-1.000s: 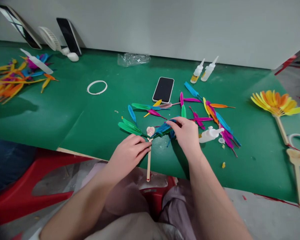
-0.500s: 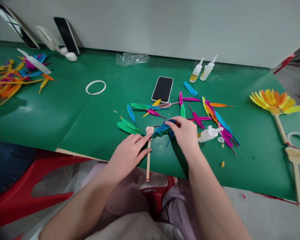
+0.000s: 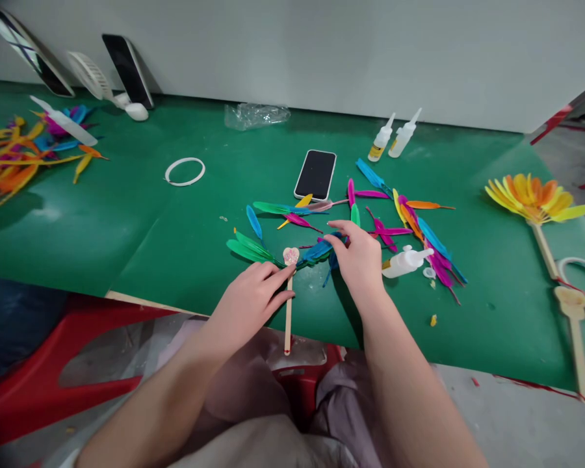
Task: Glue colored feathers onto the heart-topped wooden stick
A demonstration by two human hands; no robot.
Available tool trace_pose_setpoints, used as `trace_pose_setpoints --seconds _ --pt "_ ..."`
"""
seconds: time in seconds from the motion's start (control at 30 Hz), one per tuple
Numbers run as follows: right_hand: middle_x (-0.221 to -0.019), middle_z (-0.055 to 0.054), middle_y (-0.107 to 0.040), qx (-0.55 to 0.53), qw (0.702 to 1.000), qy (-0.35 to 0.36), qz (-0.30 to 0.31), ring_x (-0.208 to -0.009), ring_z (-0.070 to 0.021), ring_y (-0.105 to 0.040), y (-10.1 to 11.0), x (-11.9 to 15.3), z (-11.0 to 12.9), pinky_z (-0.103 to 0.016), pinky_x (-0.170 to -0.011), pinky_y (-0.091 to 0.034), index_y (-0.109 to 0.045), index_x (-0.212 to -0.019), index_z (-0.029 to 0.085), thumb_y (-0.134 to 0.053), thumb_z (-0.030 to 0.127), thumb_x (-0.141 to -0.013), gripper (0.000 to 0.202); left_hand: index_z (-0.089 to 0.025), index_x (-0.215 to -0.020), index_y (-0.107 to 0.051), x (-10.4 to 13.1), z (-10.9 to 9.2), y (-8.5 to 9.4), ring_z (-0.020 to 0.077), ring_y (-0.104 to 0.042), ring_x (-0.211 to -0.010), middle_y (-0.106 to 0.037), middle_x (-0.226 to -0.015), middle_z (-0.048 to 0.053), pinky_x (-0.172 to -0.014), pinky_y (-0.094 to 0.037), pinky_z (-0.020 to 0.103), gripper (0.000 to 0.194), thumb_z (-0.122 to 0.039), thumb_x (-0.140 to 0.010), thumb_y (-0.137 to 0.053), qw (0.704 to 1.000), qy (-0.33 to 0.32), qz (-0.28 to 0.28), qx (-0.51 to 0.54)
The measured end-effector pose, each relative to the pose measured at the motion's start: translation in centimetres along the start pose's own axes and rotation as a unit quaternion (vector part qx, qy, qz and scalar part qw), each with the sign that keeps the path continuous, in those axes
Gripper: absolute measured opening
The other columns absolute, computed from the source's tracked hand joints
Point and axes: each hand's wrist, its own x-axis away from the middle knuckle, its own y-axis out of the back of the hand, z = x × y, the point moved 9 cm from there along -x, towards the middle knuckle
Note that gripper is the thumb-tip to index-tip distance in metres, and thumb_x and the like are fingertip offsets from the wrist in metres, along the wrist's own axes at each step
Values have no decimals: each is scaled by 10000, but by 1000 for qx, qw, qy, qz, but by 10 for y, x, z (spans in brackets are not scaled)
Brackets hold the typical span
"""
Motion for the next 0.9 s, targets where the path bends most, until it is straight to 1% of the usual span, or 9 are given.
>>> trace_pose_setpoints --seconds 0.13,0.27,0.33,0.43,0.47,0.57,0.67,0.8,0.9 --pt "-809 -23 -666 -2 1000 9 3 -619 -135 -547 -3 -1 1 -296 -661 -450 -671 -952 237 -615 343 -722 259 -171 -1229 -480 0 0 -1 185 -504 -863 -560 -921 48 -788 -449 332 401 -371 -884 -435 1000 -3 -1 -3" --pt "-841 -27 -672 -25 1000 9 0 -588 -129 -528 -1 0 3 -313 -659 -456 -659 -973 229 -601 350 -728 279 -162 -1279 -422 -1 0 -1 187 -503 -854 -559 -909 47 -777 -446 332 445 -363 -883 -441 1000 -6 2 -6" --pt "-880 -32 -669 -58 998 -9 -35 -565 -122 -518 8 3 2 -317 -633 -459 -642 -1000 224 -551 362 -764 288 -162 -1271 -427 -1 -1 -2 186 -502 -851 -557 -903 48 -767 -444 329 432 -358 -887 -435 1000 -8 4 -6" --pt "-959 -55 -651 -122 986 -37 -108 -556 -117 -518 26 11 -3 -300 -557 -453 -606 -1049 220 -447 379 -828 315 -165 -1253 -444 -1 0 -2 184 -501 -842 -553 -894 50 -751 -441 323 413 -362 -890 -424 1000 -8 7 -8" --pt "-977 -63 -645 -139 982 -44 -118 -554 -117 -516 29 13 -5 -292 -530 -446 -594 -1061 221 -430 386 -836 324 -168 -1258 -438 -1 0 -2 184 -500 -839 -552 -894 50 -746 -440 321 416 -364 -891 -422 1000 -9 7 -8" --pt "-986 -66 -639 -158 980 -65 -104 -548 -115 -508 27 16 -10 -278 -490 -425 -582 -1069 226 -442 400 -829 328 -172 -1278 -414 0 -1 -2 185 -498 -844 -551 -898 48 -748 -439 321 428 -362 -895 -412 1000 -12 5 -8" --pt "-937 -41 -652 -144 984 -83 -69 -538 -107 -491 18 14 -14 -279 -517 -427 -597 -1051 238 -492 397 -801 314 -163 -1308 -376 -1 -1 -2 188 -499 -851 -554 -904 46 -758 -441 325 456 -354 -895 -415 1000 -13 7 -8" --pt "-908 -21 -670 -123 990 -64 -14 -512 -92 -470 4 9 -12 -286 -563 -435 -598 -1063 242 -534 367 -773 323 -153 -1318 -364 -1 -1 -4 190 -502 -860 -560 -916 51 -764 -444 326 479 -350 -887 -435 1000 -11 13 -9" --pt "-896 -25 -673 -106 993 -57 -14 -484 -86 -447 3 6 -12 -299 -578 -435 -595 -1069 235 -534 366 -768 334 -162 -1301 -387 -1 -1 -3 186 -504 -860 -562 -909 50 -764 -443 322 458 -350 -887 -436 1000 -12 9 -5"
